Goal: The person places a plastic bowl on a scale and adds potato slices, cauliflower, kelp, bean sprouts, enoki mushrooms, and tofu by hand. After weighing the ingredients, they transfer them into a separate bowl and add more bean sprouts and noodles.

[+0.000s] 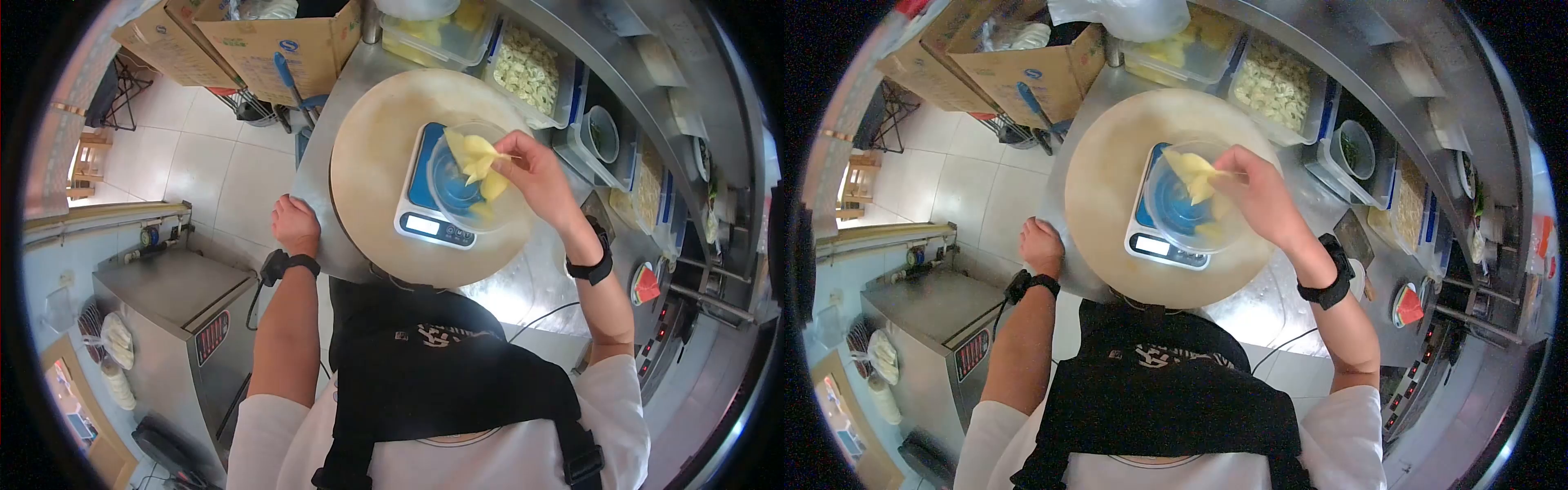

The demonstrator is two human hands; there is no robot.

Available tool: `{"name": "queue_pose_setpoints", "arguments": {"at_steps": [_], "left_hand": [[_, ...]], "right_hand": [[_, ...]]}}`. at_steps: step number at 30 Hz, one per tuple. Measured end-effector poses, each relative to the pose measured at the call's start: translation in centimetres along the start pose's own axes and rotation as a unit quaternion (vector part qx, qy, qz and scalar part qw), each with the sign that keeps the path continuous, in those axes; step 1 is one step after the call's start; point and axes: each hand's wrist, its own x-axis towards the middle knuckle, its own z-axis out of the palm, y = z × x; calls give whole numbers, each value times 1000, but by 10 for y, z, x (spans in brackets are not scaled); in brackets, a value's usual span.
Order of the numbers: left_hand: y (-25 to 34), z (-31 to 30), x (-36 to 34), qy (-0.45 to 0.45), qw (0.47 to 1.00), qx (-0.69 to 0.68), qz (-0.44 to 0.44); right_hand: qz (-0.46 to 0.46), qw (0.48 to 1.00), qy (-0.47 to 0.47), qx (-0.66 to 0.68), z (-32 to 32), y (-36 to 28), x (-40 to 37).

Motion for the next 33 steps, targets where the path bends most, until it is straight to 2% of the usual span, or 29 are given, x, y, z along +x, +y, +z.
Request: {"name": "queue_pose_setpoints", "arguments": {"at_steps": [1, 3, 6, 7, 9, 12, 16, 19, 22, 24, 25, 27, 28, 30, 31, 33], "left_hand": [[0, -1, 0, 0, 1000, 0, 0], [1, -3, -1, 3, 1000, -6, 0], [2, -5, -1, 6, 1000, -7, 5], [3, -8, -1, 5, 1000, -5, 6], [6, -13, 0, -60, 998, -22, -15], [8, -18, 1, -66, 997, -30, -15], [6, -14, 2, -70, 997, -28, -17], [7, -13, 1, -50, 998, -37, -11], [9, -15, 2, -59, 997, -40, -20], [9, -15, 2, -61, 997, -36, -21], [8, -15, 2, -61, 997, -35, -21], [8, -14, 2, -49, 998, -26, -9], [8, -14, 3, -42, 999, -30, -11], [8, -16, 2, -48, 997, -52, -5], [8, -16, 2, -40, 998, -56, -3], [9, -17, 3, -51, 998, -41, -8]], "right_hand": [[0, 1000, 0, 0, -2, -5, -3], [16, 992, 9, -126, -8, -22, -8], [16, 991, 10, -133, -18, -29, -5], [18, 991, 10, -132, -21, -27, -4], [49, 996, 1, -79, -25, -24, -1], [40, 999, 4, -9, -29, -24, 2], [50, 998, -7, -27, -29, -31, -2], [44, 997, -64, -28, -26, -30, -4], [-7, 998, -67, -8, -24, -19, -3], [-24, 994, -68, 80, -26, -11, -1], [-23, 994, -69, 81, -28, -14, 1], [136, 971, -61, 188, -35, -27, 7], [128, 973, -60, 185, -37, -25, 15], [225, 953, -71, 190, -41, -14, 39], [217, 955, -68, 189, -39, -8, 54], [94, 924, -2, 372, -34, 6, 94]]}}
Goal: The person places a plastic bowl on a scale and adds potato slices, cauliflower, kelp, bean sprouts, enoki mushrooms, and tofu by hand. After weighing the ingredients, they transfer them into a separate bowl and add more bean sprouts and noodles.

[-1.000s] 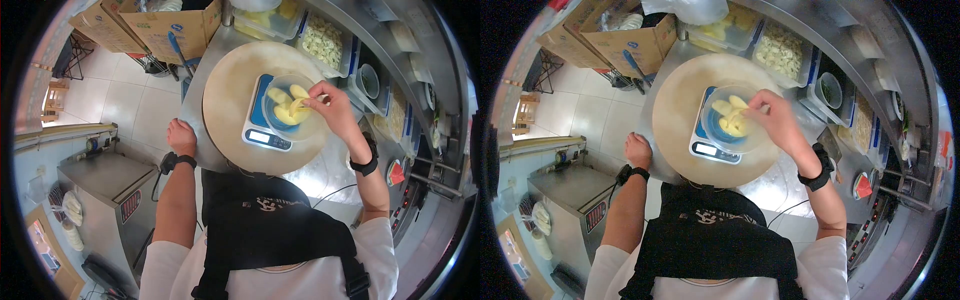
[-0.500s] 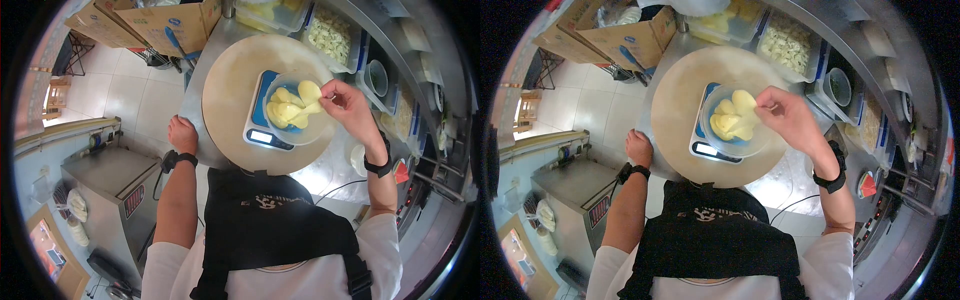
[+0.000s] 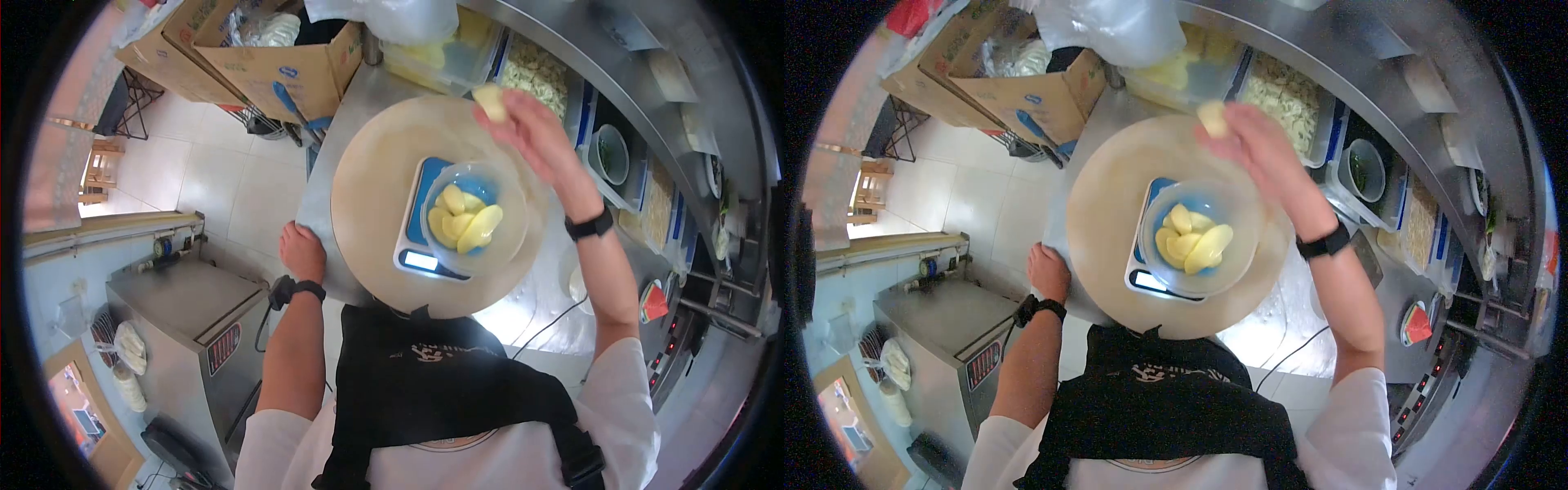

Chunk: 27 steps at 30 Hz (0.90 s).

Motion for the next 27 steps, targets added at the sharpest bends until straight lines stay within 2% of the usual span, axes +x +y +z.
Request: {"name": "queue_pose_setpoints", "arguments": {"at_steps": [1, 3, 5, 7, 8, 10, 11, 13, 14, 16, 17, 19, 23, 25, 27], "left_hand": [[-3, 3, 0, -2, 1000, 1, 2], [-2, 2, 0, 5, 1000, 4, 1], [0, 6, 0, 7, 1000, 0, -5], [-3, 6, 2, -17, 1000, 11, -15], [-2, 5, 2, -28, 999, 19, -21], [4, 0, 2, -36, 999, 12, -37], [5, -2, 2, -36, 999, 8, -36], [6, -2, 3, -33, 999, 7, -35], [5, -1, 3, -32, 999, 13, -34], [6, 0, 3, -32, 999, 22, -32], [6, 0, 3, -28, 999, 24, -36], [5, 0, 1, -27, 998, 28, -39], [2, 5, 2, -15, 999, 22, -27], [2, 4, 0, -9, 1000, 22, -16], [4, 2, 0, 0, 1000, 21, -12]], "right_hand": [[-4, 1000, 0, 0, -8, -2, 18], [-65, 992, 69, -87, -31, -9, 50], [-50, 936, 120, -328, -96, -3, 76], [145, 901, 97, -397, -155, -1, 90], [144, 899, 98, -401, -173, 9, 94], [149, 781, 43, -604, -200, 32, 103], [149, 782, 42, -604, -202, 42, 107], [12, 758, 52, -650, -197, 65, 117], [12, 760, 51, -648, -188, 64, 120], [80, 813, 112, -566, -176, 61, 124], [81, 814, 111, -564, -175, 69, 128], [16, 686, 135, -715, -178, 85, 132], [66, 717, 92, -688, -190, 70, 134], [172, 834, 42, -523, -183, 43, 118], [196, 846, 43, -493, -189, 42, 119]]}}
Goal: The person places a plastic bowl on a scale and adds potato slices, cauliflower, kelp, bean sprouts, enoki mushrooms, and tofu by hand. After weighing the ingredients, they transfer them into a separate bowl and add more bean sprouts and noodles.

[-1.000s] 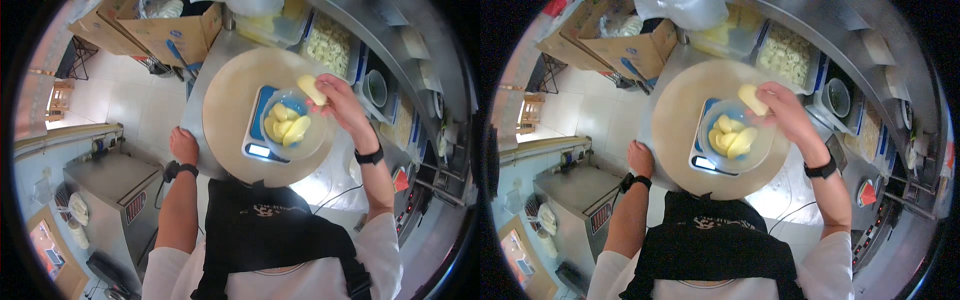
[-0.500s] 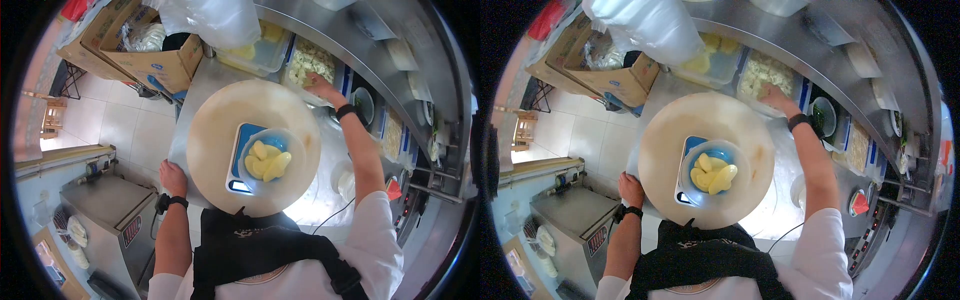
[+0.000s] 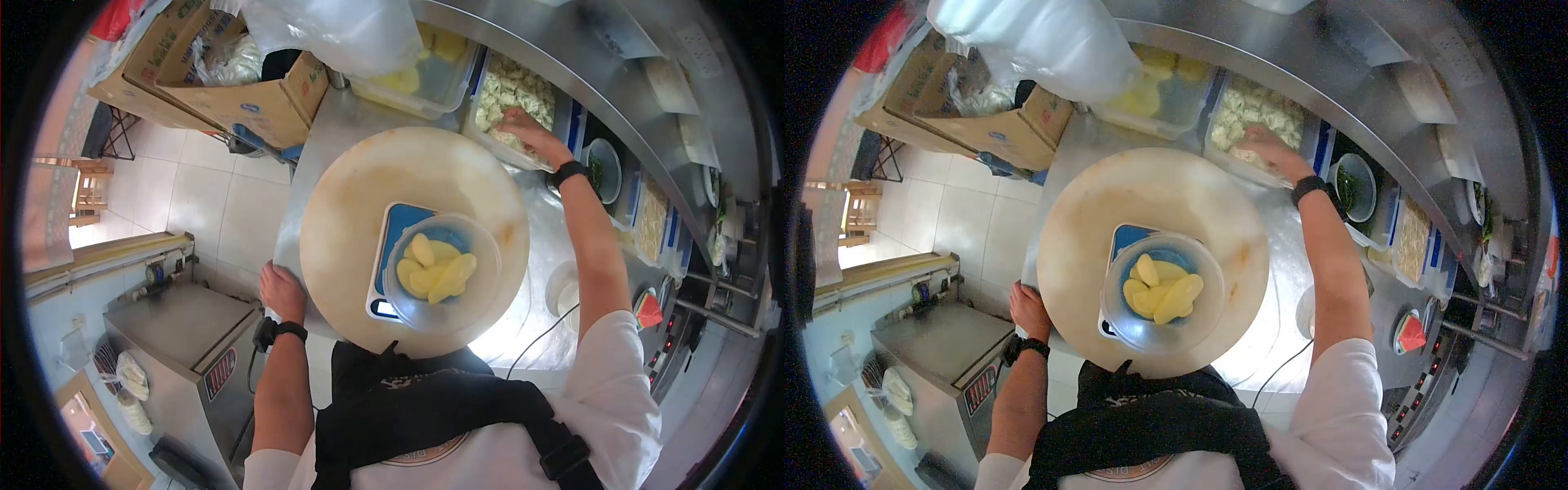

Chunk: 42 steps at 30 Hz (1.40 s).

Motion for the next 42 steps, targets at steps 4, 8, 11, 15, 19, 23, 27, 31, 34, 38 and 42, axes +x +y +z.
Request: {"name": "queue_pose_setpoints", "arguments": {"at_steps": [4, 8, 11, 15, 19, 23, 27, 31, 34, 38, 42], "left_hand": [[-3, 3, 1, -16, 1000, 9, -12], [-2, 2, 2, -25, 999, 14, -16], [-3, 2, 1, -22, 1000, 4, -12], [-2, 1, 1, -11, 1000, -1, -6], [-3, 3, 2, -18, 1000, 12, -13], [-2, 1, 1, -20, 1000, 8, -22], [-2, -2, 1, -10, 1000, -15, -1], [-5, 0, 1, 0, 1000, -13, 6], [-11, 5, 1, 20, 999, -12, 35], [-9, 5, 0, 52, 998, -9, 30], [-9, 4, -2, 61, 998, -11, 31]], "right_hand": [[7, 998, 5, 61, 5, -1, -16], [-31, 995, -41, 87, -7, -4, -30], [-23, 985, 34, 166, -11, 3, -29], [-50, 934, 37, 351, -18, 13, -24], [-25, 887, 34, 461, -21, 25, -12], [-35, 842, 157, 515, -25, 37, 3], [-96, 755, 132, 635, -33, 39, -1], [-133, 732, -12, 668, -24, -23, -78], [-157, 693, -131, 691, 5, -76, -152], [-254, 801, -114, 529, 63, -113, -230], [-292, 945, 6, 149, 100, -114, -260]]}}
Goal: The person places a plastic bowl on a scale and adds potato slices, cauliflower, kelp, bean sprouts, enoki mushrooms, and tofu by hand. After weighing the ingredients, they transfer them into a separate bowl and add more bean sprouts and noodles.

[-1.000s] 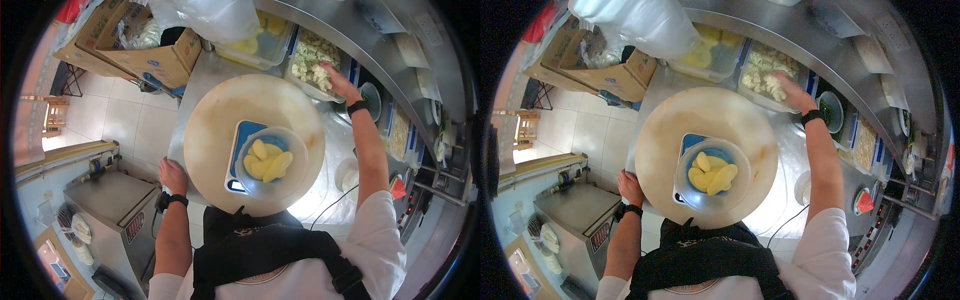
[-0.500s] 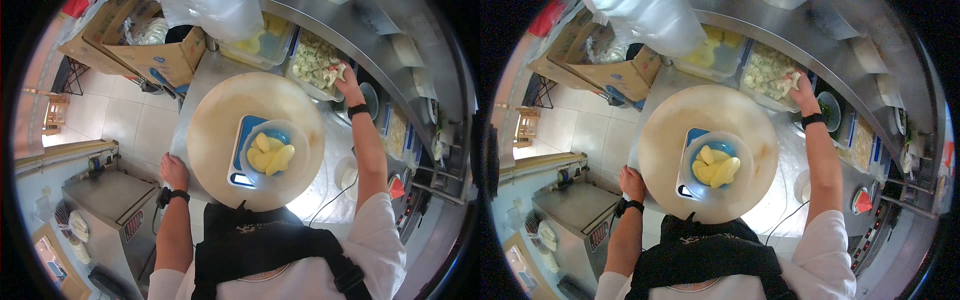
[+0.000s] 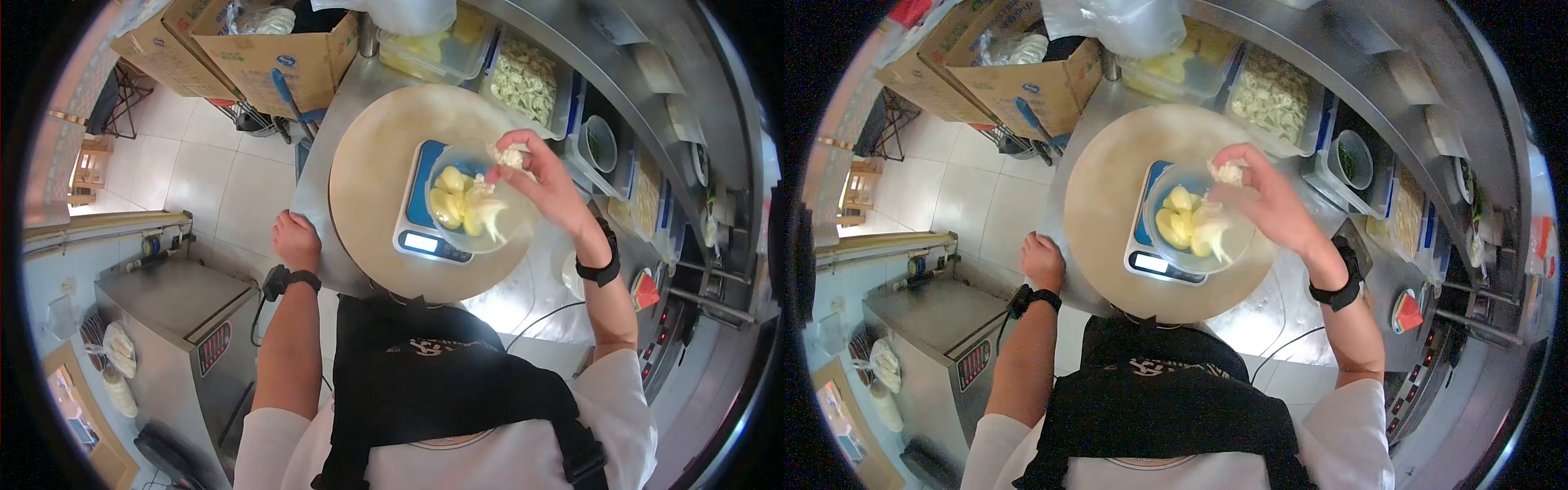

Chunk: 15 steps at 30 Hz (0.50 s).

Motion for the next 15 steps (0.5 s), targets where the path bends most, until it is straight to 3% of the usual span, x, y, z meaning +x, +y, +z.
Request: {"name": "queue_pose_setpoints", "arguments": {"at_steps": [5, 7, 9, 12, 14, 15], "left_hand": [[0, -3, 0, -9, 1000, -23, 3], [2, -7, -1, -25, 1000, -18, 3], [2, -6, -3, -39, 999, -10, 3], [0, -3, -4, 22, 1000, 3, 17], [2, -9, -2, -45, 999, -17, -6], [1, -10, -2, -36, 999, -16, -4]], "right_hand": [[41, 999, 22, 27, 0, -17, -18], [-9, 998, 62, 7, 2, -18, -22], [-2, 998, 59, 19, 5, -17, -27], [-14, 994, 77, 78, 11, -10, -31], [-84, 983, 67, -152, 16, -11, -32], [-92, 982, 71, -149, 11, -12, -35]]}}
